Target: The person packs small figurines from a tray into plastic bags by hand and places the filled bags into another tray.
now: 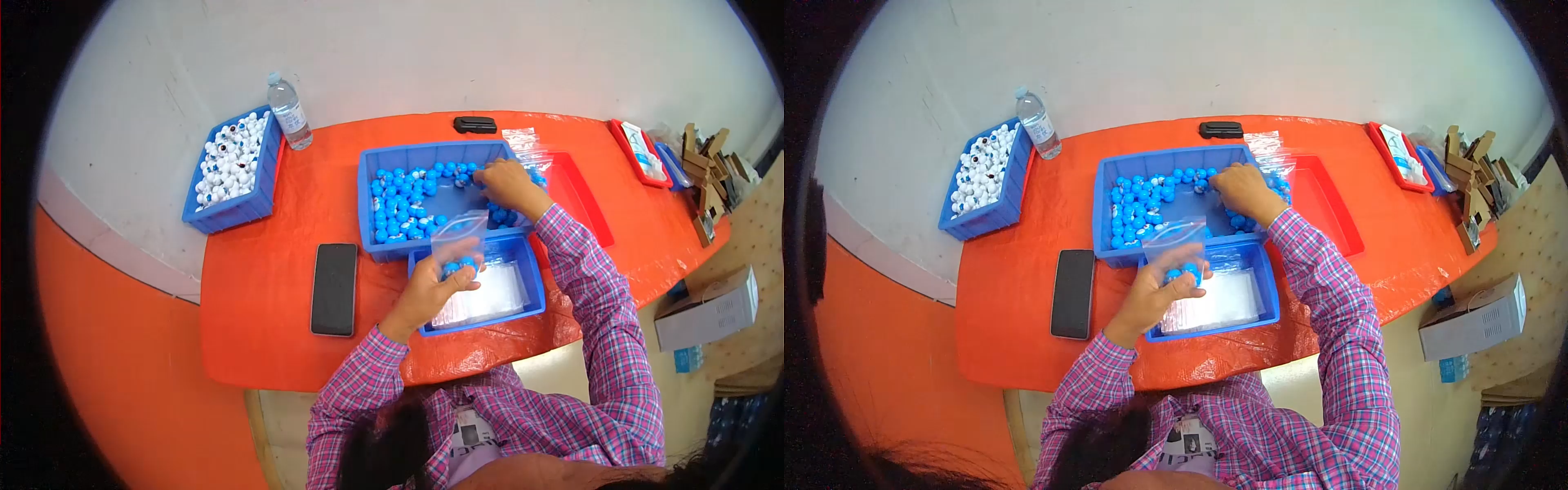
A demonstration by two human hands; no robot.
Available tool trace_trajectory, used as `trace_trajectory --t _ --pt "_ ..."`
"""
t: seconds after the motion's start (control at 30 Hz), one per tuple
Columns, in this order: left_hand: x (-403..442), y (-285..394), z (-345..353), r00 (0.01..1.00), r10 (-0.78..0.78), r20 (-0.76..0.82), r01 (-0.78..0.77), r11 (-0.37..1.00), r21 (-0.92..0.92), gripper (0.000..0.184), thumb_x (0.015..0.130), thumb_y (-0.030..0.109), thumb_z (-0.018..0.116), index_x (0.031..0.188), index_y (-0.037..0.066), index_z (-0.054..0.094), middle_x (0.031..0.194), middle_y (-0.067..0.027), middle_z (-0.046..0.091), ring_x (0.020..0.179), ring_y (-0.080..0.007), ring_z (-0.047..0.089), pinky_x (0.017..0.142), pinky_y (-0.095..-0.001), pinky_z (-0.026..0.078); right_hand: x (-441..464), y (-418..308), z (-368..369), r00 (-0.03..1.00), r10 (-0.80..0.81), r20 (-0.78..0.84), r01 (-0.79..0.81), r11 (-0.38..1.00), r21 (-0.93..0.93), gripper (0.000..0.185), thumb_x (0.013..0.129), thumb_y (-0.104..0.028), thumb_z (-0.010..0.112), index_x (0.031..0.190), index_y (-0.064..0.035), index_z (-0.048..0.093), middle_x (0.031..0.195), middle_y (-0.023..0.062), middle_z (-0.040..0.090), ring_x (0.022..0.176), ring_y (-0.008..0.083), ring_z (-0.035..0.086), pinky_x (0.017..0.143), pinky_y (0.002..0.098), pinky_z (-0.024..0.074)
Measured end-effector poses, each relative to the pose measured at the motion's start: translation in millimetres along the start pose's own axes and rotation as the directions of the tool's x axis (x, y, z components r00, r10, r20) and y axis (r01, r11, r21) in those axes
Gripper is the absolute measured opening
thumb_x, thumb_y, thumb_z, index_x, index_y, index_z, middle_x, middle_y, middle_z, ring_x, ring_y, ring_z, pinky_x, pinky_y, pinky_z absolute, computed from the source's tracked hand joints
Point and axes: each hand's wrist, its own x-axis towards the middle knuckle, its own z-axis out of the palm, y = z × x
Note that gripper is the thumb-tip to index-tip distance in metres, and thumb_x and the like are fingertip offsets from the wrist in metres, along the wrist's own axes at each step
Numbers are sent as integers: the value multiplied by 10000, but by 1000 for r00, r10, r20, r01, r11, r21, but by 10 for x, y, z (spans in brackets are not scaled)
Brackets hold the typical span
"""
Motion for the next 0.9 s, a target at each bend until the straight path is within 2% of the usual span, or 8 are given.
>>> trace_trajectory --t 0.1,0.3,0.43,0.47,0.5,0.6,0.8,0.9 --pt "9 88 38 992 -94 -79 66 952 -299 451 887 144 612 1321 79 508 1146 -137 619 1021 -205 607 890 -338 525 41 -62 107 997 41 67 -35 995 -90 105 773 -132 664 871 -101 684 842 87 675 766 251 647 668 359 504" --pt "29 126 15 986 -160 -54 105 829 -550 456 895 116 617 1328 49 487 1141 -126 606 1027 -230 599 873 -366 544 46 -61 174 999 10 44 -3 991 -137 111 761 -138 657 864 -108 686 774 93 672 720 268 652 637 356 504" --pt "17 -2 -15 993 114 -35 -111 991 81 446 903 119 606 1325 36 488 1131 -137 612 1016 -212 592 852 -340 542 5 -47 104 999 -15 -46 14 1000 -27 87 790 -137 671 864 -94 685 723 77 656 648 212 632 562 296 481" --pt "9 -28 -25 992 119 -37 -115 990 85 446 903 119 606 1325 36 488 1131 -137 612 1016 -212 592 852 -340 542 -9 -79 12 999 -18 -51 17 999 -28 87 790 -137 671 864 -94 685 723 77 656 648 212 632 562 296 481" --pt "-7 -68 -23 987 141 -73 -128 979 160 444 900 112 605 1321 31 489 1123 -137 614 997 -206 594 840 -331 542 -69 -139 -170 994 32 -100 1 949 315 80 797 -148 681 846 -84 684 710 70 647 625 186 608 550 273 461" --pt "-35 -161 11 963 212 -166 -138 918 372 439 892 91 602 1310 16 492 1099 -138 622 940 -188 601 803 -304 541 -309 -342 -739 968 232 -98 51 202 978 132 821 -181 711 793 -55 681 669 49 622 556 109 534 513 204 400" --pt "-18 -156 20 903 400 -157 -202 717 667 419 891 75 597 1290 -2 495 1073 -137 627 868 -179 613 755 -265 535 -588 -579 -1057 990 127 -53 56 -21 998 184 803 -202 755 788 -41 667 642 6 564 555 60 447 498 175 352" --pt "-1 -202 8 935 303 -185 -154 815 558 404 896 85 601 1277 -3 501 1061 -136 629 828 -181 616 751 -272 540 -594 -622 -1059 990 133 -53 26 196 980 184 803 -200 754 843 -39 676 672 19 598 559 70 473 510 181 377"
